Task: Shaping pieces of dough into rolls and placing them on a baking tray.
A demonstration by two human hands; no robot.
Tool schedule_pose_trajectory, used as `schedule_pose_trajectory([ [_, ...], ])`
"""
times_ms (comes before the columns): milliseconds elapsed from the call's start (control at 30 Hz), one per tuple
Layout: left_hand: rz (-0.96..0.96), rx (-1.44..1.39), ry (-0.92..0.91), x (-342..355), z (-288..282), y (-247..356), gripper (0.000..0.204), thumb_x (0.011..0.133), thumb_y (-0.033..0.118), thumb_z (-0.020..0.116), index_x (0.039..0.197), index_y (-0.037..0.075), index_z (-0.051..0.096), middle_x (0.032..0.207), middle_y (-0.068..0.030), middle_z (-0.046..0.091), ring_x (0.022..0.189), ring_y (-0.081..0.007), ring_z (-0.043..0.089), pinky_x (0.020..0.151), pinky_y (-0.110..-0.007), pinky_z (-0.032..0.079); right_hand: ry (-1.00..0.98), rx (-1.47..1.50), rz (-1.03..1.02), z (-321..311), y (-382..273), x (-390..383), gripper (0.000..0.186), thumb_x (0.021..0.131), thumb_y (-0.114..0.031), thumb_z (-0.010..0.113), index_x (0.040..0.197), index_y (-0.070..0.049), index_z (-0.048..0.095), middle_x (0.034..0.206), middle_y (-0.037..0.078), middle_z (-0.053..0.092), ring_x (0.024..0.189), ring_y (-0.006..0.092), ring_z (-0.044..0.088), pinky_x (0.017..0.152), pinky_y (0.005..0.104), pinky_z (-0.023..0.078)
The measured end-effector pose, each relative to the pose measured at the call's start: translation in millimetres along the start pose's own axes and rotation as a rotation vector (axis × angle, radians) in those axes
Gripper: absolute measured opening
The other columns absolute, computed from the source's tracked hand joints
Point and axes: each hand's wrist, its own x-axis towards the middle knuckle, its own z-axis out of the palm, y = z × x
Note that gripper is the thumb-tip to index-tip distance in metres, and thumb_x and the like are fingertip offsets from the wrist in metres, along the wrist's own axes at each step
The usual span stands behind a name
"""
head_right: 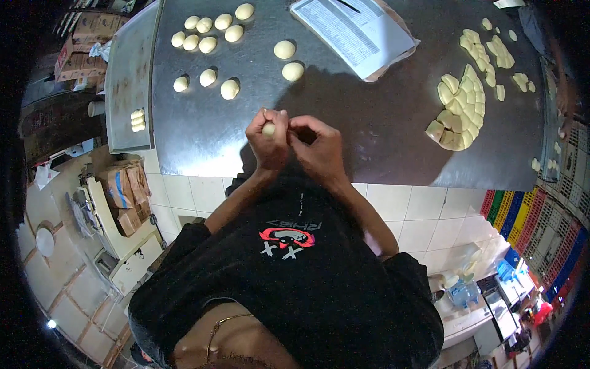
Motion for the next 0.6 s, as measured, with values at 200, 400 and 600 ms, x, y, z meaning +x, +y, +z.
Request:
schedule_pose_trajectory([
  [200, -0.164, 0.312, 0.265, 71.0, -26.8, -88.1, 0.026, 0.089, 0.012, 0.067, 0.067, 0.006, 0.052, 0.057, 0.0016, 0.051, 0.051, -0.0090, 0.046, 0.047, -0.028, 0.036, -0.237, 0.338, 0.265, -26.6, -7.1, -11.2, 0.010, 0.088, -0.004, 0.074, 0.098, -0.001, 0.071, 0.091, 0.005, 0.072, 0.090, 0.0157, 0.069, 0.083, 0.0288, 0.056],
  [400, 0.580, 0.816, -0.561, 102.2, -52.4, -126.5, 0.026, 0.082, 0.021, 0.076, 0.085, 0.005, 0.055, 0.080, -0.0133, 0.060, 0.078, -0.0328, 0.057, 0.072, -0.045, 0.044, 0.204, 0.168, 0.100, -81.9, -15.4, -17.9, 0.017, 0.093, -0.013, 0.071, 0.104, 0.000, 0.073, 0.122, 0.008, 0.062, 0.102, 0.0172, 0.067, 0.090, 0.0323, 0.057],
  [600, 0.366, 0.746, -0.177, 81.9, 8.9, -147.8, 0.021, 0.078, 0.008, 0.071, 0.094, 0.002, 0.059, 0.091, -0.0172, 0.059, 0.089, -0.0373, 0.056, 0.080, -0.047, 0.045, 0.802, 0.076, -0.115, -220.8, 42.8, -22.1, 0.017, 0.091, -0.007, 0.070, 0.107, 0.000, 0.069, 0.103, 0.007, 0.068, 0.093, 0.0160, 0.066, 0.083, 0.0300, 0.056],
])
